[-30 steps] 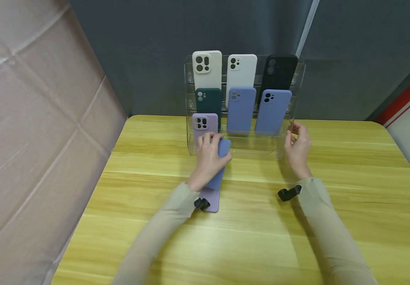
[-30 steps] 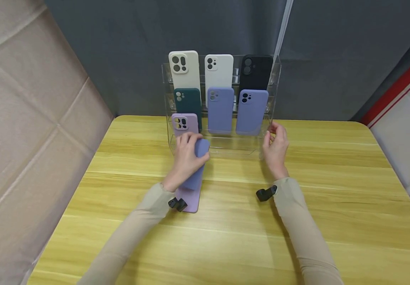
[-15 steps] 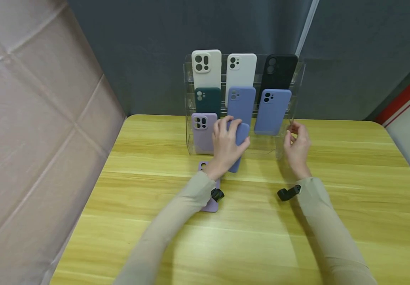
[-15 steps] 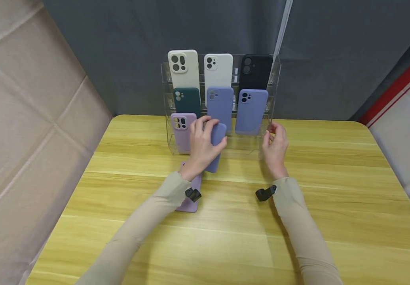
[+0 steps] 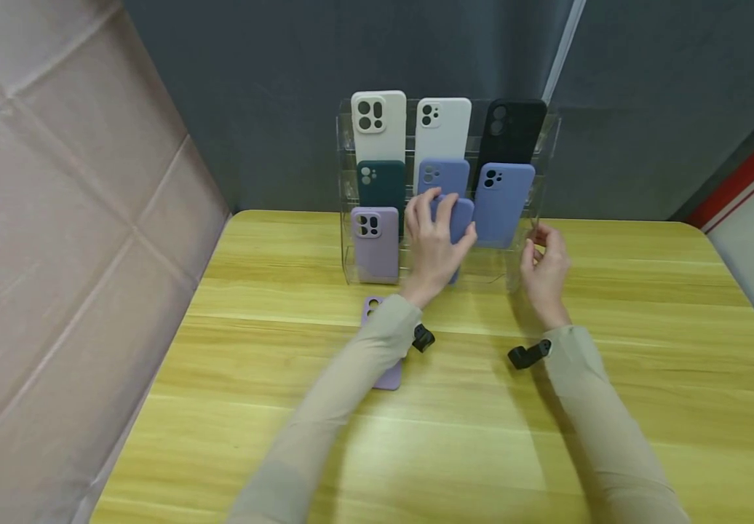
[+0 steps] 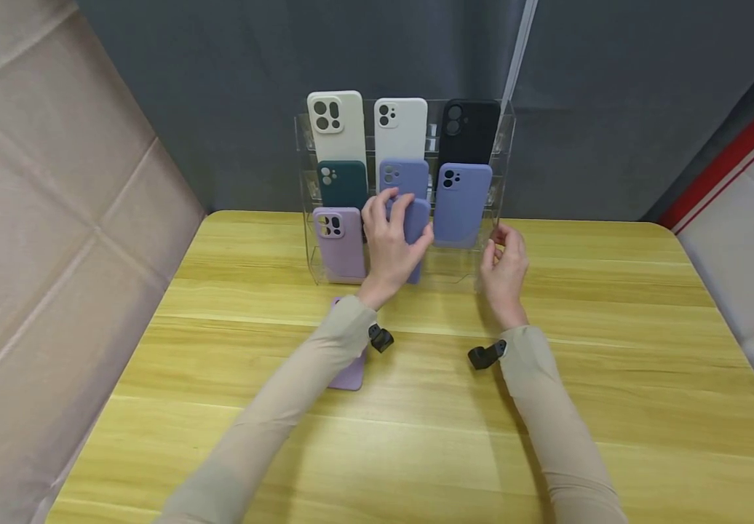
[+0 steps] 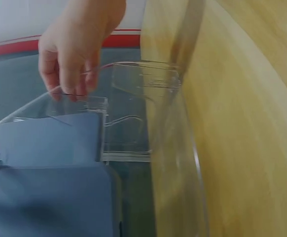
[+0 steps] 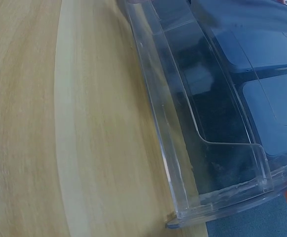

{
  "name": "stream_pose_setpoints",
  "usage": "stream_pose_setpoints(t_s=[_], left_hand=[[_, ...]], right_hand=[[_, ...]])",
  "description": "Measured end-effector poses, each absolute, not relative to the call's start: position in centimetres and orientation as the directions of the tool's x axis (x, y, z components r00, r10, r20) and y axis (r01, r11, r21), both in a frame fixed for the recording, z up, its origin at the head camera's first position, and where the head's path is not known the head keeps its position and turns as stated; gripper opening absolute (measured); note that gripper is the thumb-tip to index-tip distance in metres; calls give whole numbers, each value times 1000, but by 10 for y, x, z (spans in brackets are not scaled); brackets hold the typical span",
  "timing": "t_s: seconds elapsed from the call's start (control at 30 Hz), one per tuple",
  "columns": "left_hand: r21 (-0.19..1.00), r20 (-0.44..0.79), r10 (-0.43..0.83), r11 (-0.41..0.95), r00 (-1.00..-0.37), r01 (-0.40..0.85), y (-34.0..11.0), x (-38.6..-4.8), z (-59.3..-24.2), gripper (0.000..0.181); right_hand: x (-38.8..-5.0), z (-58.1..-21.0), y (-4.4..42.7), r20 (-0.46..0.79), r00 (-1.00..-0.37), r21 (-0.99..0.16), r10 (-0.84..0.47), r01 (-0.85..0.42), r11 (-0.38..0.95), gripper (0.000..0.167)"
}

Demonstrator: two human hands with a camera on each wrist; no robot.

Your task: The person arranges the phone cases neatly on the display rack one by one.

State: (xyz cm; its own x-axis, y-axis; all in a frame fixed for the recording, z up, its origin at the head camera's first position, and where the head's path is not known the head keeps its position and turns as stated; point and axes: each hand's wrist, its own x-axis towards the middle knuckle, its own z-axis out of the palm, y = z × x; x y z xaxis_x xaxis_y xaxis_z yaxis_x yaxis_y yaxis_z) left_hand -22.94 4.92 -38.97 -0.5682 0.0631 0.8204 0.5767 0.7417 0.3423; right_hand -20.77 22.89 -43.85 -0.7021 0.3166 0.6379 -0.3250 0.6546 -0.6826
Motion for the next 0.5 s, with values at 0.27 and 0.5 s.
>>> stream_pose_setpoints(t_s=[0.27,0.5], left_hand=[[317,864,-1,778,-504,543,60,-239,-403,37],[344,849,-35,794,-527,502,63,-241,-415,40]], right_hand=[[-208,-438,229,642,-697,-683,320,-330,652,23],[-208,-439,230,660,-689,-659,299,-340,671,22]])
